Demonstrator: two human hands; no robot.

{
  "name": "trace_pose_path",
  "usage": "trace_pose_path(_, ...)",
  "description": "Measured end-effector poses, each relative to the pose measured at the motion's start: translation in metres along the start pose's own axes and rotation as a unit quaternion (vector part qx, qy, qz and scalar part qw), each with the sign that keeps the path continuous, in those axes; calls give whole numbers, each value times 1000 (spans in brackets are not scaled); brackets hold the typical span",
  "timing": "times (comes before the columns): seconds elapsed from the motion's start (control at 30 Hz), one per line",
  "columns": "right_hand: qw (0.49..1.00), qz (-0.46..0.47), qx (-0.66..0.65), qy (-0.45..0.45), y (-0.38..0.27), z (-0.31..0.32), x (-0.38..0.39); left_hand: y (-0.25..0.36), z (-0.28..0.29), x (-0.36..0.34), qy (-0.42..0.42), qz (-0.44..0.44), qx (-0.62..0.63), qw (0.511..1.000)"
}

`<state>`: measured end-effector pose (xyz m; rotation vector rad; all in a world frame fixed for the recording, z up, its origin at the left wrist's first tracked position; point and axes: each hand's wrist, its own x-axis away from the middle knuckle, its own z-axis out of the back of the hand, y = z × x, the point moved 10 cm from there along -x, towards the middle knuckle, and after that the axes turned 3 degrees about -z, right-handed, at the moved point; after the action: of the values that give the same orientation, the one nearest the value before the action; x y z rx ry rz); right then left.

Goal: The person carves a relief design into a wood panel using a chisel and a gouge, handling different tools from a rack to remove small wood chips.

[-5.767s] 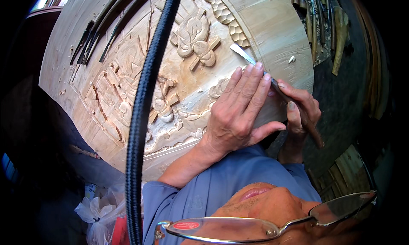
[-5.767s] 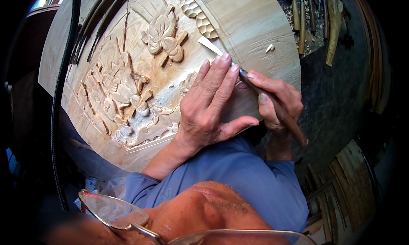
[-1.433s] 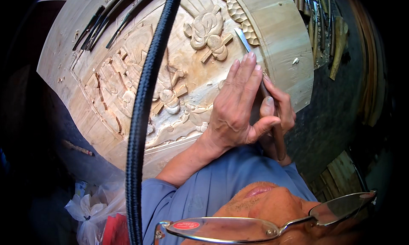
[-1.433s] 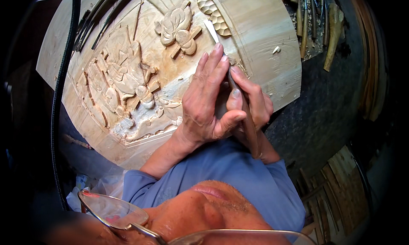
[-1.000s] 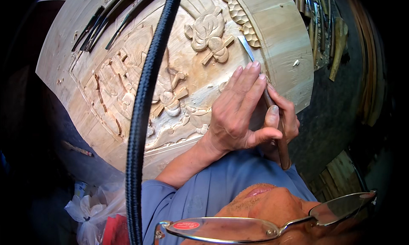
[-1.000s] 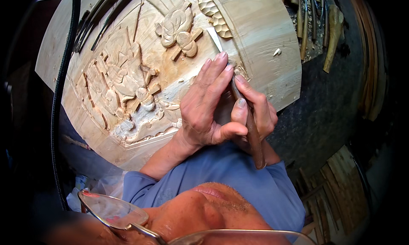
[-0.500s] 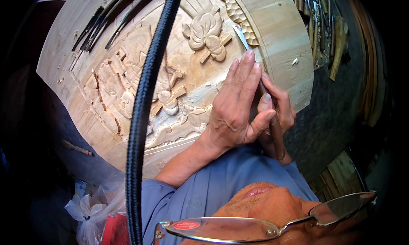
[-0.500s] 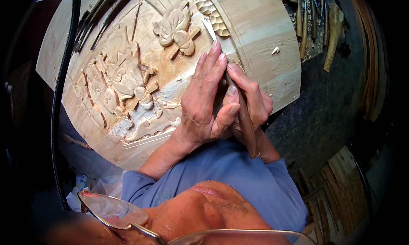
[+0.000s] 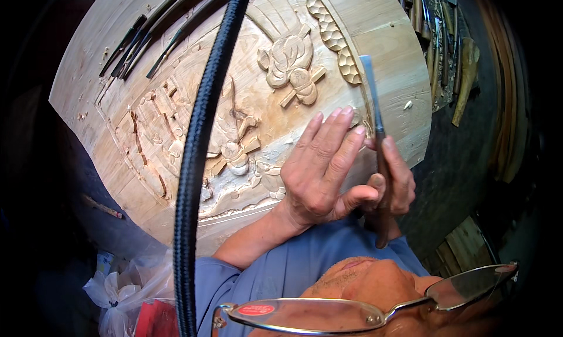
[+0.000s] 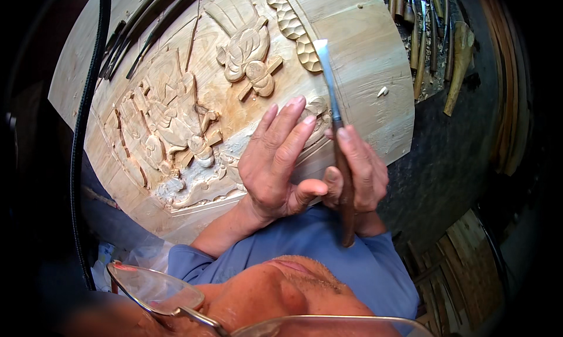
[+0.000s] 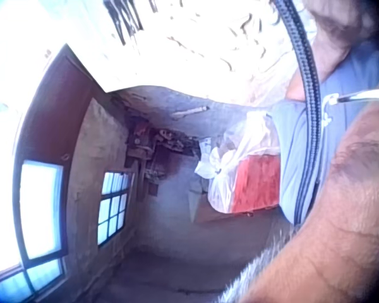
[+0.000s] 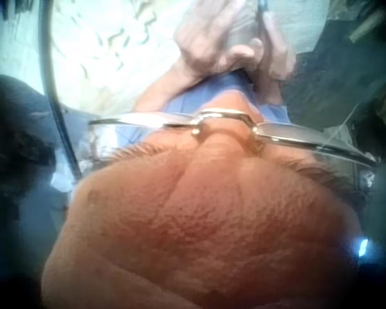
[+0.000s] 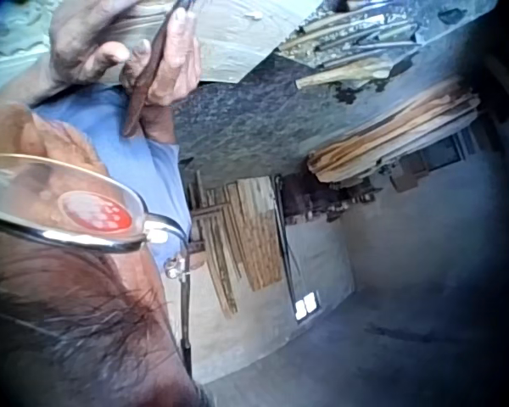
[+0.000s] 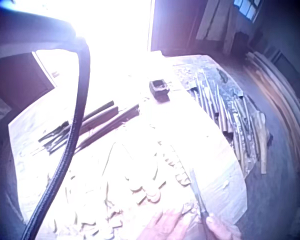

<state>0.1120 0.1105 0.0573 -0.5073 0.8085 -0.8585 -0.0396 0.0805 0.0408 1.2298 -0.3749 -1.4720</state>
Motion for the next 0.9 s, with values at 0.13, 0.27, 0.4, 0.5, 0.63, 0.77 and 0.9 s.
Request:
trace_pose_path(0.13, 998, 30, 44, -16, -11, -12, -1, -4, 0, -5, -13, 33, -28, 999)
trace_pose_path(0.27, 999, 25, 27, 2, -10, -23, -6, -8, 0, -1, -2, 34, -9, 999)
trace_pose_path(0.4, 998, -1, 59, 6, -18, -29, -14, -11, 0, -1, 3, 38, 15, 999)
trace_pose_path(0.5, 998, 4, 65, 3, -21, -30, -16, -14, 1, 1, 4, 49, 45, 998)
trace_pose_path(0.63, 995, 11, 95, -1, -28, -40, -22, -17, 1, 1, 7, 59, 72, 996)
trace_pose_path(0.77, 994, 5, 109, 1, -31, -44, -25, -19, 4, 0, 4, 75, 89, 993)
trace_pose_path(0.9, 993, 23, 115, -11, -33, -49, -27, -25, 7, 3, 18, 76, 115, 990)
